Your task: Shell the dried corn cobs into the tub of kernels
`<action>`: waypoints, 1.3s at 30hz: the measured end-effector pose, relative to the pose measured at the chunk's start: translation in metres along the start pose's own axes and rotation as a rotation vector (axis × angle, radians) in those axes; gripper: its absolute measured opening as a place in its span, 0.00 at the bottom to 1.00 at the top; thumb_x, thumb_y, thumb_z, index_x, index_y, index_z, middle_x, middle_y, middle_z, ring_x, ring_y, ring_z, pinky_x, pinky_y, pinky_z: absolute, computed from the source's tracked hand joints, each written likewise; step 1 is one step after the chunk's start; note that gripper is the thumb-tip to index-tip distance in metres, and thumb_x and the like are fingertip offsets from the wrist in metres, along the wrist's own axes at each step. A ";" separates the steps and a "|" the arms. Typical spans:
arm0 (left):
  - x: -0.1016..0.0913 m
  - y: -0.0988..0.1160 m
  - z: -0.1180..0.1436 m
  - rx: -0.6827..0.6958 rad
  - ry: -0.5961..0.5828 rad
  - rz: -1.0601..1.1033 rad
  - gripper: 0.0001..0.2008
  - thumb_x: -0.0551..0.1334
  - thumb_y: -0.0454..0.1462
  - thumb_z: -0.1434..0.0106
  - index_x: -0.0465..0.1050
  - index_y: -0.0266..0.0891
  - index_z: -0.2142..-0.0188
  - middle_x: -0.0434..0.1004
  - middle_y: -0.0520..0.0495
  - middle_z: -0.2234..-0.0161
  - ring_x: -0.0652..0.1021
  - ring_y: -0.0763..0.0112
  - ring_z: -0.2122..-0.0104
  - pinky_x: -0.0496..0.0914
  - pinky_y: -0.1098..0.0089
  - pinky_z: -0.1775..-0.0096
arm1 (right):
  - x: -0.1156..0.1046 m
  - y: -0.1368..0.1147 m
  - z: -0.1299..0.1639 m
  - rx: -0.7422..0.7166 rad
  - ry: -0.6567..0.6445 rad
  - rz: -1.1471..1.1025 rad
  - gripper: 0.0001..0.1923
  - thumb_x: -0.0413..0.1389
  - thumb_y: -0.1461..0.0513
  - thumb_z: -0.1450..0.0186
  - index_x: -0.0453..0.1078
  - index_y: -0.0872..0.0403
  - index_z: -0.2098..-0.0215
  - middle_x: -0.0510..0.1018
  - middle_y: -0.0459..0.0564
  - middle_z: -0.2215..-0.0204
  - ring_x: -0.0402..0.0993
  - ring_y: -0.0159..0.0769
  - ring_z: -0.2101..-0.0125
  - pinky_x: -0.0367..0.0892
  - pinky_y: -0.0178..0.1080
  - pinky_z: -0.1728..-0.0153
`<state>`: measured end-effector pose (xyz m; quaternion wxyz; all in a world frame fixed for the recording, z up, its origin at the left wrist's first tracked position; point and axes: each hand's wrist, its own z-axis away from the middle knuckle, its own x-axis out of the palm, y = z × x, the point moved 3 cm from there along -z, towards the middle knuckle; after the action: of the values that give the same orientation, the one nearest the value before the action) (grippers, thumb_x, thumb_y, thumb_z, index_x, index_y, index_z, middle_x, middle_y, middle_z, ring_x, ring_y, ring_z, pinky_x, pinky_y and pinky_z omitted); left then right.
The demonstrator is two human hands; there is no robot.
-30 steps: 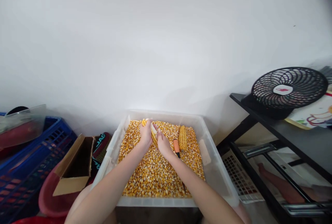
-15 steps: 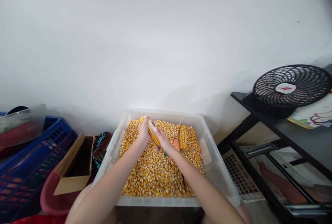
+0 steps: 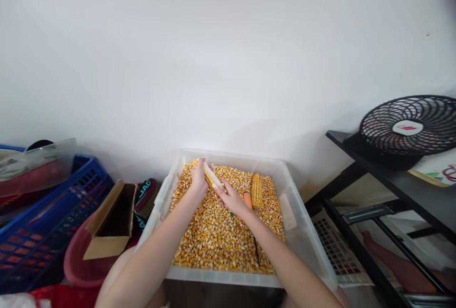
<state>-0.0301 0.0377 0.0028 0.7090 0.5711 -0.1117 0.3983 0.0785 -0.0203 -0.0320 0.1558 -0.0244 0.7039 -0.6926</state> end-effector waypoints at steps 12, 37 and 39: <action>-0.003 0.003 -0.005 -0.034 0.009 0.034 0.11 0.62 0.41 0.52 0.63 0.37 0.73 0.67 0.52 0.83 0.70 0.75 0.83 0.66 0.73 0.77 | -0.003 0.003 -0.001 0.030 -0.039 -0.040 0.28 0.43 0.44 0.39 0.60 0.50 0.48 0.68 0.46 0.75 0.64 0.31 0.81 0.62 0.34 0.83; -0.009 0.010 -0.021 -0.068 -0.036 -0.054 0.17 0.64 0.46 0.53 0.63 0.38 0.69 0.67 0.53 0.82 0.70 0.73 0.85 0.65 0.71 0.79 | 0.003 -0.009 0.014 0.066 -0.317 -0.196 0.18 0.47 0.47 0.39 0.56 0.53 0.67 0.72 0.43 0.77 0.73 0.31 0.79 0.69 0.37 0.73; -0.010 0.009 -0.022 -0.072 -0.034 -0.038 0.16 0.63 0.46 0.53 0.63 0.38 0.70 0.66 0.54 0.83 0.69 0.73 0.86 0.64 0.71 0.80 | 0.004 -0.008 0.014 0.067 -0.307 -0.201 0.17 0.47 0.47 0.39 0.57 0.53 0.67 0.73 0.44 0.77 0.74 0.32 0.78 0.69 0.37 0.72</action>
<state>-0.0491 0.0532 -0.0033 0.7346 0.5539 -0.1269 0.3707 0.0770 -0.0354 -0.0243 0.1924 -0.1949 0.6424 -0.7158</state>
